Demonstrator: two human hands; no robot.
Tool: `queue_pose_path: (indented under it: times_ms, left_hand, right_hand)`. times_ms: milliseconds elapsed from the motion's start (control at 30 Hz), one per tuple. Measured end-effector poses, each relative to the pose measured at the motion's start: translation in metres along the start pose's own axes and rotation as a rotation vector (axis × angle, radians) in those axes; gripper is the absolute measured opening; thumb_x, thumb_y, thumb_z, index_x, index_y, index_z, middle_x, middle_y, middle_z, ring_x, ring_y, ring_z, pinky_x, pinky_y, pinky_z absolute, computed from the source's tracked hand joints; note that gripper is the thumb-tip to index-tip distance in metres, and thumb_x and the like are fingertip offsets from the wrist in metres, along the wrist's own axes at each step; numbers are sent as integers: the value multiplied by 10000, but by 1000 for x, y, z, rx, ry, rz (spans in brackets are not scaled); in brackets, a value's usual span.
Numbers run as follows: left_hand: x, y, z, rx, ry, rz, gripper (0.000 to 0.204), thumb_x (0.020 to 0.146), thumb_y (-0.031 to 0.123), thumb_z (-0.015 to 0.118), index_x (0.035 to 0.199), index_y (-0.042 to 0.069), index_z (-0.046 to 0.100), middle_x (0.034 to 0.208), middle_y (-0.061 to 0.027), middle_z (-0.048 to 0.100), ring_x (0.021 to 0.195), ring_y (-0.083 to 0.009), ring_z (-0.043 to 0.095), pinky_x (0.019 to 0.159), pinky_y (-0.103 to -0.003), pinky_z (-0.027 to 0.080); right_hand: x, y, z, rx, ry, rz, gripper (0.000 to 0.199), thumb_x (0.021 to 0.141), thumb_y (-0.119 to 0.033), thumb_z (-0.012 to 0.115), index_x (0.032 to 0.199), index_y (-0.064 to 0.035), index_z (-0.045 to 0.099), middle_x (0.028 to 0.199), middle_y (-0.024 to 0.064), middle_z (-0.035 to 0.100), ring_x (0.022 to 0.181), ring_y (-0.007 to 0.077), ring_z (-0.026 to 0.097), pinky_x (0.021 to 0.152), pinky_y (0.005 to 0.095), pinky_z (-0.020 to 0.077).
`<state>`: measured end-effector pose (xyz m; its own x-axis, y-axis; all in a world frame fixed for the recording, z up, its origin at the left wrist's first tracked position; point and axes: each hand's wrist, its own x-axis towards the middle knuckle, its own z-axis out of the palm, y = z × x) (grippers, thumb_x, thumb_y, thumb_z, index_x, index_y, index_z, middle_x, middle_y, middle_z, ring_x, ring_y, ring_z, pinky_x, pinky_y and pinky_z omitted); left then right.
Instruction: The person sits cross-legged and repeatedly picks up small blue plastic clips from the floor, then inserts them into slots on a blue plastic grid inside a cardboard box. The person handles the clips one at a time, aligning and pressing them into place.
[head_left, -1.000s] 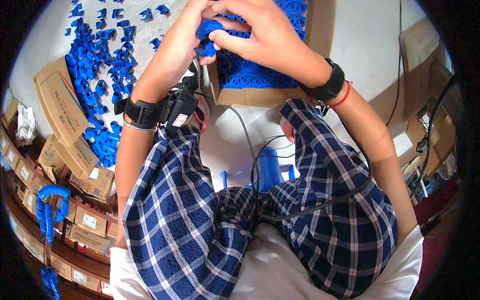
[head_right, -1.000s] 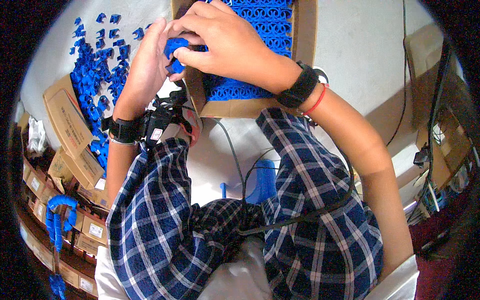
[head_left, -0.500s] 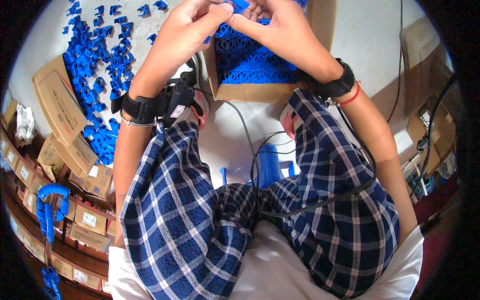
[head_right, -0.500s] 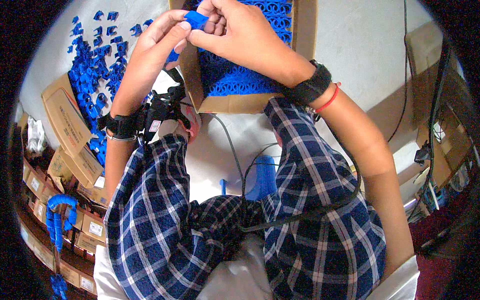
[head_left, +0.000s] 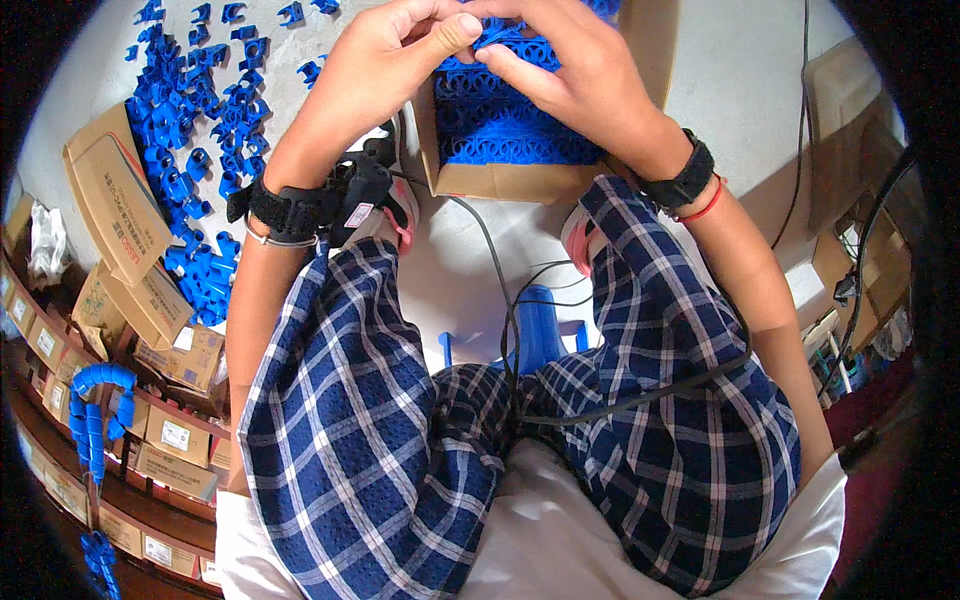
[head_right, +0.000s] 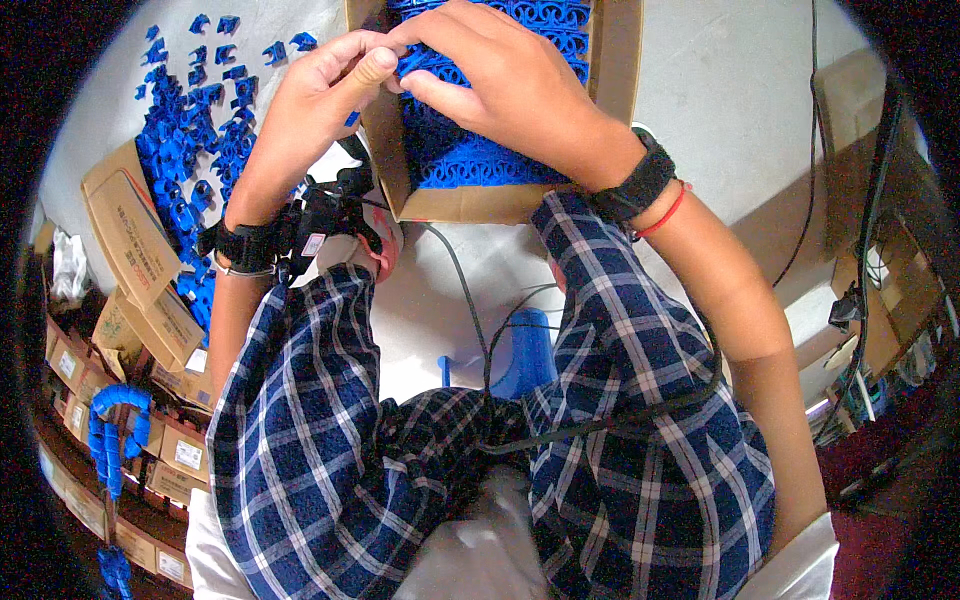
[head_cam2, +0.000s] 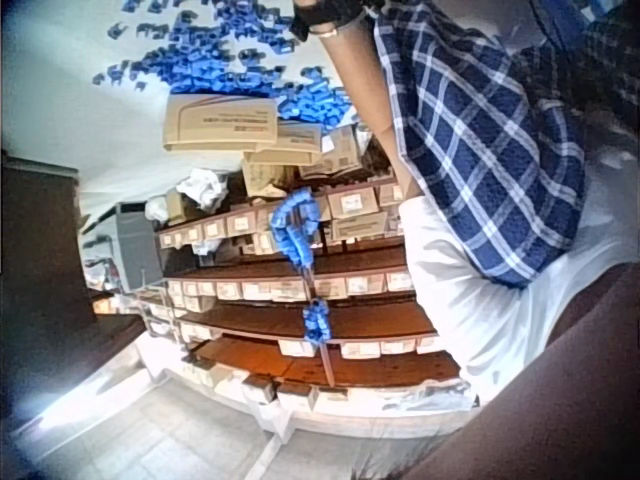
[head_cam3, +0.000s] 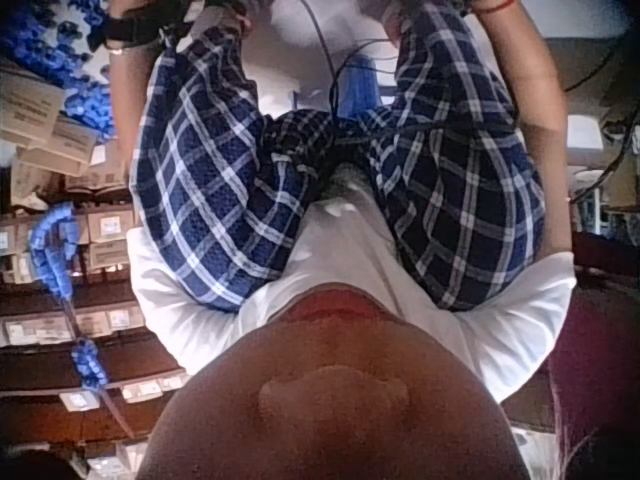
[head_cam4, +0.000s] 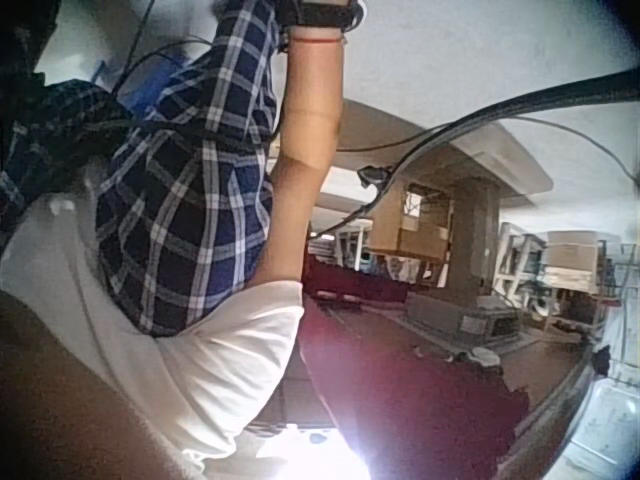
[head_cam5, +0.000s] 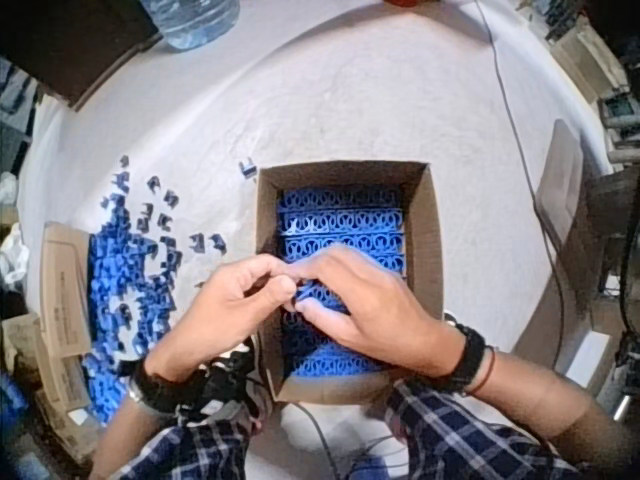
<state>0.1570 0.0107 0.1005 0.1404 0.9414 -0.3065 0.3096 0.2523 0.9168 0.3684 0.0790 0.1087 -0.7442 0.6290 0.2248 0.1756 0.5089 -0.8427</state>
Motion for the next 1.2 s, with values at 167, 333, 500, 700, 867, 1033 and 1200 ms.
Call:
queue_pose_path:
  times_ms: [167, 333, 500, 700, 867, 1033, 1200]
  left_hand:
    - [-2, -3, -4, 29, 4, -174, 287, 1005, 366, 583, 1006, 98, 683, 852, 72, 632, 727, 4, 485, 560, -180, 333]
    - [-2, 4, -2, -6, 55, -145, 275, 1001, 334, 597, 1033, 83, 704, 850, 51, 654, 720, -13, 515, 584, -183, 370]
    - [2, 17, 10, 239, 173, 152, 255, 969, 238, 648, 1139, 53, 695, 896, 13, 689, 747, -46, 565, 677, -216, 467]
    - [4, 21, 16, 517, 174, 167, 293, 866, 204, 736, 1126, 83, 679, 908, -41, 663, 687, -133, 585, 653, -267, 496]
    - [5, 24, 14, 580, 145, 108, 321, 862, 215, 733, 1147, 94, 645, 922, -66, 684, 692, -163, 610, 651, -299, 512]
    - [0, 38, 16, 226, 171, -124, 127, 916, 112, 628, 1005, 23, 611, 818, -63, 653, 702, -111, 588, 683, -272, 488]
    - [4, 26, 17, 335, 150, 35, 251, 898, 183, 668, 1111, 58, 621, 880, -79, 701, 710, -169, 645, 661, -310, 520]
  right_hand:
    - [-1, -14, 6, -61, 81, 112, 277, 861, -147, 715, 1103, -47, 627, 1012, 140, 640, 905, 316, 636, 778, 358, 516]
    - [-4, -18, 10, 239, 107, 417, 239, 891, -105, 694, 1105, -27, 620, 977, 76, 657, 870, 174, 648, 772, 279, 521]
    - [-3, -5, 19, 833, 220, 693, 217, 935, -39, 641, 1131, 3, 557, 980, 28, 640, 881, 41, 592, 780, 193, 502]
    - [-5, -10, 14, 541, 171, 630, 232, 944, -40, 614, 1173, -19, 581, 963, 57, 668, 857, 63, 615, 745, 202, 491]
    - [-4, -1, 10, 98, 100, 300, 287, 933, -94, 607, 1207, -11, 591, 935, 186, 687, 781, 229, 672, 707, 341, 533]
    - [-7, 29, 17, -141, 142, -95, 151, 877, -183, 652, 1010, -111, 647, 843, 143, 683, 743, 305, 687, 654, 425, 548]
    - [-20, 30, 25, -15, -3, 219, 135, 889, -153, 661, 1012, -101, 642, 812, 125, 692, 723, 233, 695, 653, 366, 553]
